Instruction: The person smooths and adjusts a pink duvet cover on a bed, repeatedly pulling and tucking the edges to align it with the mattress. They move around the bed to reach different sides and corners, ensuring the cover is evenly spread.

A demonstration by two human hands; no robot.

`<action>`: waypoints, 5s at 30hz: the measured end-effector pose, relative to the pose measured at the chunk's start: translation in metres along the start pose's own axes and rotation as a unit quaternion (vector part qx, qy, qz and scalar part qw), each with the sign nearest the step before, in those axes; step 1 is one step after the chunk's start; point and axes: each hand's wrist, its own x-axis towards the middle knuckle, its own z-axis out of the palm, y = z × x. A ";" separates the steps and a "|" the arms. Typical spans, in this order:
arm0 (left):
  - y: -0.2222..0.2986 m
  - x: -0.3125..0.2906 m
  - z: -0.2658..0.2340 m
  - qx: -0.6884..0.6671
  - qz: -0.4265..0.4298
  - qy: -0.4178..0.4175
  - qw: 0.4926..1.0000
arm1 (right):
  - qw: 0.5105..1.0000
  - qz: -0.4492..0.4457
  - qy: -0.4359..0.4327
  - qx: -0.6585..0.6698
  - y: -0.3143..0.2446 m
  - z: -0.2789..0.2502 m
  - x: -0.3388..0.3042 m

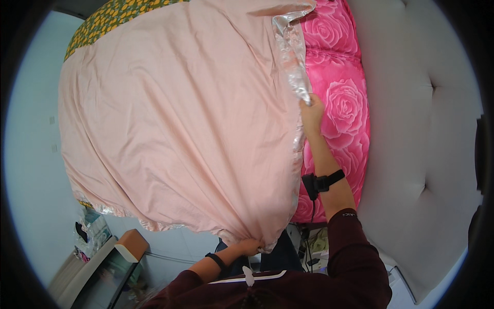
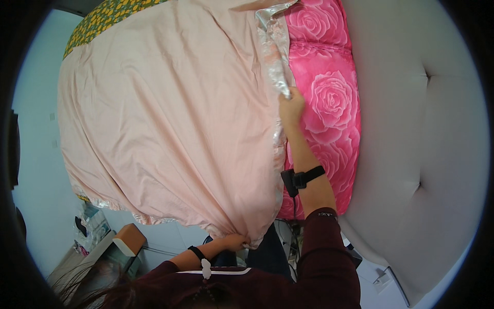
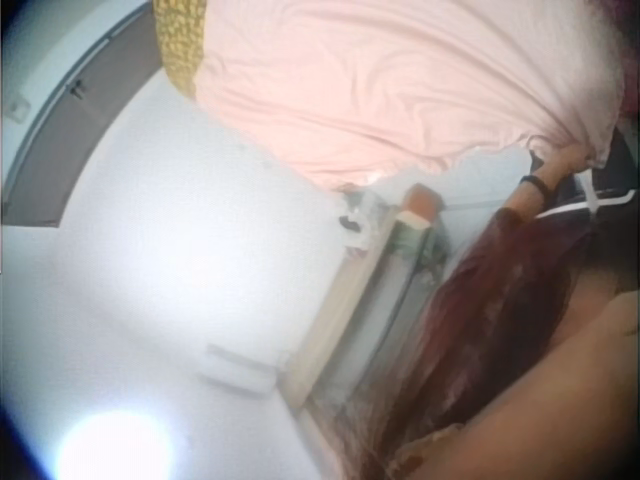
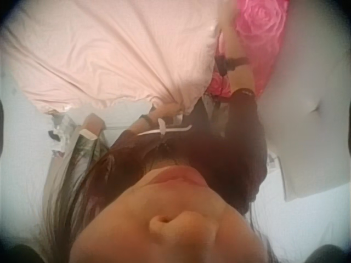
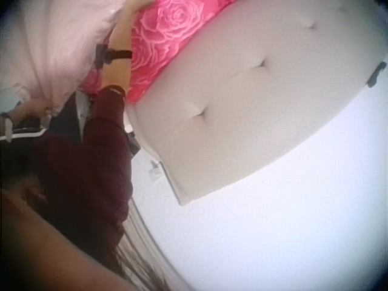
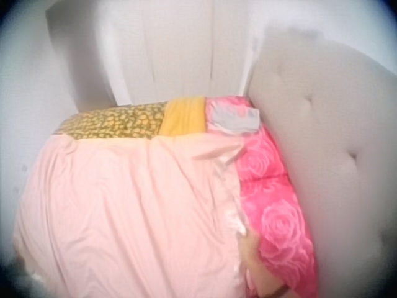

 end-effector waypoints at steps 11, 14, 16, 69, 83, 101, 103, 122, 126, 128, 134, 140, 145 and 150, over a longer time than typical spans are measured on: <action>-0.019 0.016 0.008 -0.014 0.010 0.001 1.000 | 0.976 0.077 -0.028 -0.201 0.029 -0.025 0.046; -0.017 0.018 0.006 0.000 0.000 -0.013 1.000 | 0.957 0.046 -0.098 -0.270 0.031 -0.013 0.046; -0.014 0.017 0.004 0.010 0.004 -0.013 1.000 | 0.957 -0.006 -0.096 -0.275 0.028 -0.024 0.044; 0.157 0.120 -0.401 0.088 0.009 0.638 0.765 | 0.900 -0.255 -0.265 -0.236 -0.015 -0.076 -0.148; 0.121 0.108 -0.394 -0.139 0.146 0.706 0.679 | 0.940 -0.250 -0.171 -0.155 -0.019 -0.011 0.011; 0.123 0.098 -0.410 -0.254 0.249 0.642 0.679 | 0.888 0.090 -0.236 0.384 -0.036 -0.012 0.025; 0.125 0.099 -0.412 -0.274 0.283 0.632 0.667 | 0.860 0.112 -0.238 0.437 -0.037 -0.010 0.029; 0.130 0.097 -0.428 -0.091 0.135 0.665 0.729 | 0.953 -0.243 -0.070 -0.165 -0.050 0.026 0.023; 0.122 0.097 -0.429 -0.213 0.209 0.640 0.708 | 0.991 -0.067 -0.071 0.089 -0.038 0.020 0.030; 0.119 0.098 -0.429 -0.277 0.262 0.617 0.689 | 0.980 -0.102 -0.055 0.159 -0.035 0.016 0.034; 0.112 0.093 -0.424 -0.350 0.299 0.596 0.658 | 0.982 -0.030 -0.038 0.182 -0.032 0.020 0.030; 0.114 0.089 -0.427 -0.450 0.316 0.542 0.635 | 0.963 0.104 -0.126 0.214 -0.035 0.025 0.027; 0.113 0.092 -0.427 -0.407 0.303 0.565 0.651 | 0.943 0.152 -0.191 0.227 -0.036 0.024 0.028; 0.107 0.093 -0.430 -0.415 0.294 0.557 0.656 | 0.963 0.113 -0.143 0.200 -0.029 0.029 0.030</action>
